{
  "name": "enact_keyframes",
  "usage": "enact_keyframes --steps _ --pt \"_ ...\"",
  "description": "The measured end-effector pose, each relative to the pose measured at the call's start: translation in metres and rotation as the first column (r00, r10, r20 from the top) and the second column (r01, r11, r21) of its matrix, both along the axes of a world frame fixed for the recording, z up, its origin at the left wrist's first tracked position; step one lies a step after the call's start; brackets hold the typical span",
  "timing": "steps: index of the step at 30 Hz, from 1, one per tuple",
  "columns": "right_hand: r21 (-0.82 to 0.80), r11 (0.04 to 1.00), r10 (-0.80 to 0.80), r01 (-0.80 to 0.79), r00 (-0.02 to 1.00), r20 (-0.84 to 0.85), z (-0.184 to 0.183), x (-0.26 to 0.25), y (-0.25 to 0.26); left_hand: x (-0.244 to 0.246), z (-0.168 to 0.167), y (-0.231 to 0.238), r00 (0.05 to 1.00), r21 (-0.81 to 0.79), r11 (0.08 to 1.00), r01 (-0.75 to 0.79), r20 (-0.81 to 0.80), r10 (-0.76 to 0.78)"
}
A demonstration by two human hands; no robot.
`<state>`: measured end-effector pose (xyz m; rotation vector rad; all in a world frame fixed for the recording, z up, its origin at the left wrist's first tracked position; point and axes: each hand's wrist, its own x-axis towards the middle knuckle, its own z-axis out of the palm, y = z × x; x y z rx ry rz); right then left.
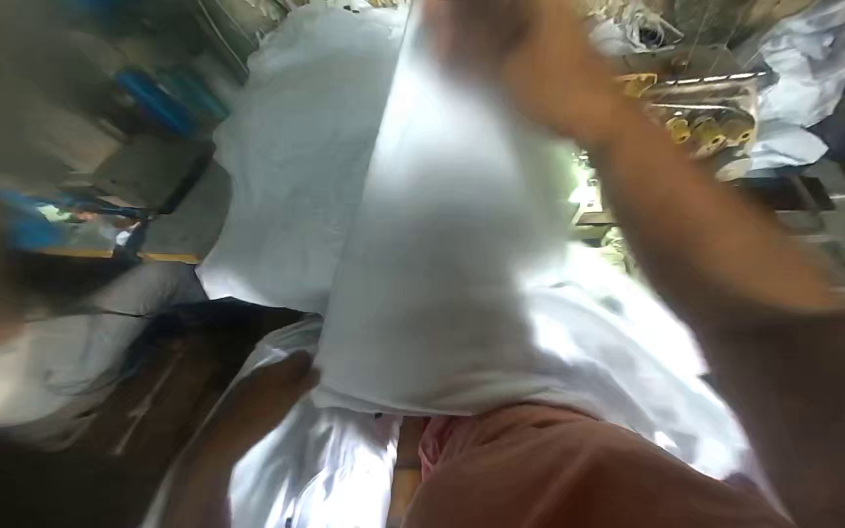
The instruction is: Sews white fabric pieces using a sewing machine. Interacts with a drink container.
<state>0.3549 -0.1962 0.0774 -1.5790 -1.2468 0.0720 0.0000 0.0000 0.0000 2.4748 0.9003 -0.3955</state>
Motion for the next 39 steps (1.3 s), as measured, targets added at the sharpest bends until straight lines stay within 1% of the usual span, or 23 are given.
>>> enact_keyframes --steps 1,2,4,5,7,10,12,14,15,16,17,19,20,21,23,25,27,28,31,33,35,37,39 --pt "-0.046 0.983 0.175 -0.178 0.983 -0.048 -0.024 -0.004 0.037 0.0 -0.018 0.0 0.987 0.048 0.998 -0.034 -0.157 0.041" --pt "-0.125 0.946 0.289 -0.299 0.953 -0.089 -0.053 -0.007 0.065 0.005 -0.032 -0.003 0.977 0.062 0.997 -0.051 -0.203 0.063" --pt "-0.257 0.893 0.343 -0.368 0.929 -0.14 -0.103 -0.011 0.097 0.026 -0.052 -0.018 0.995 -0.025 1.0 -0.007 -0.101 0.004" --pt "-0.295 0.886 0.32 -0.358 0.932 -0.171 -0.119 -0.012 0.102 0.041 -0.062 -0.028 0.998 -0.073 0.996 0.057 -0.004 -0.058" --pt "-0.332 0.904 0.21 -0.268 0.957 -0.2 -0.136 -0.007 0.097 0.078 -0.082 -0.047 0.96 -0.067 0.968 0.24 0.166 -0.227" --pt "-0.412 0.907 0.019 -0.088 0.986 -0.167 -0.153 0.01 0.062 0.138 -0.112 -0.06 0.803 0.092 0.882 0.463 0.376 -0.461" --pt "-0.496 0.868 -0.074 -0.004 0.988 -0.138 -0.176 0.02 0.039 0.182 -0.124 -0.059 0.69 0.22 0.828 0.516 0.466 -0.554" --pt "-0.503 0.863 -0.135 0.052 0.982 -0.13 -0.207 0.026 0.021 0.223 -0.128 -0.056 0.629 0.335 0.801 0.496 0.497 -0.598" --pt "-0.5 0.864 -0.162 0.059 0.973 -0.164 -0.219 0.026 0.014 0.241 -0.126 -0.054 0.641 0.362 0.789 0.497 0.459 -0.615" --pt "-0.499 0.864 -0.19 0.064 0.96 -0.207 -0.228 0.025 0.009 0.256 -0.121 -0.054 0.689 0.353 0.779 0.518 0.368 -0.625" --pt "-0.498 0.866 -0.209 0.052 0.941 -0.266 -0.231 0.025 0.006 0.269 -0.116 -0.055 0.744 0.314 0.775 0.548 0.24 -0.623" --pt "-0.46 0.887 -0.215 0.029 0.909 -0.358 -0.231 0.025 0.007 0.29 -0.112 -0.057 0.787 0.235 0.771 0.592 0.038 -0.616" --pt "-0.423 0.906 -0.203 0.015 0.893 -0.401 -0.23 0.026 0.01 0.294 -0.111 -0.057 0.784 0.205 0.768 0.606 0.011 -0.621" --pt "-0.374 0.928 -0.184 0.006 0.878 -0.441 -0.23 0.026 0.014 0.293 -0.111 -0.055 0.776 0.189 0.768 0.613 0.042 -0.629" --pt "-0.275 0.961 -0.129 -0.021 0.847 -0.516 -0.227 0.027 0.021 0.275 -0.112 -0.046 0.732 0.217 0.767 0.603 0.232 -0.641" --pt "-0.213 0.976 -0.085 -0.046 0.817 -0.57 -0.223 0.028 0.027 0.244 -0.118 -0.038 0.569 0.344 0.74 0.578 0.48 -0.668" --pt "-0.222 0.97 -0.048 -0.097 0.819 -0.571 -0.22 0.028 0.035 0.209 -0.123 -0.032 0.451 0.462 0.698 0.547 0.539 -0.711" --pt "-0.244 0.961 -0.03 -0.131 0.827 -0.561 -0.219 0.026 0.04 0.193 -0.128 -0.027 0.435 0.491 0.679 0.546 0.527 -0.73" --pt "-0.327 0.926 0.015 -0.19 0.883 -0.47 -0.223 0.022 0.055 0.162 -0.151 -0.012 0.493 0.46 0.678 0.573 0.467 -0.734" --pt "-0.399 0.896 0.025 -0.196 0.918 -0.396 -0.221 0.021 0.062 0.158 -0.157 -0.009 0.591 0.384 0.752 0.536 0.465 -0.659" --pt "-0.472 0.866 0.017 -0.167 0.952 -0.307 -0.221 0.019 0.064 0.164 -0.15 -0.014 0.702 0.282 0.822 0.495 0.427 -0.569" --pt "-0.52 0.843 0.001 -0.141 0.966 -0.26 -0.221 0.018 0.063 0.169 -0.151 -0.015 0.691 0.263 0.823 0.504 0.449 -0.567" --pt "-0.51 0.844 -0.006 -0.166 0.948 -0.318 -0.219 0.017 0.06 0.171 -0.148 -0.012 0.687 0.208 0.831 0.515 0.48 -0.546"
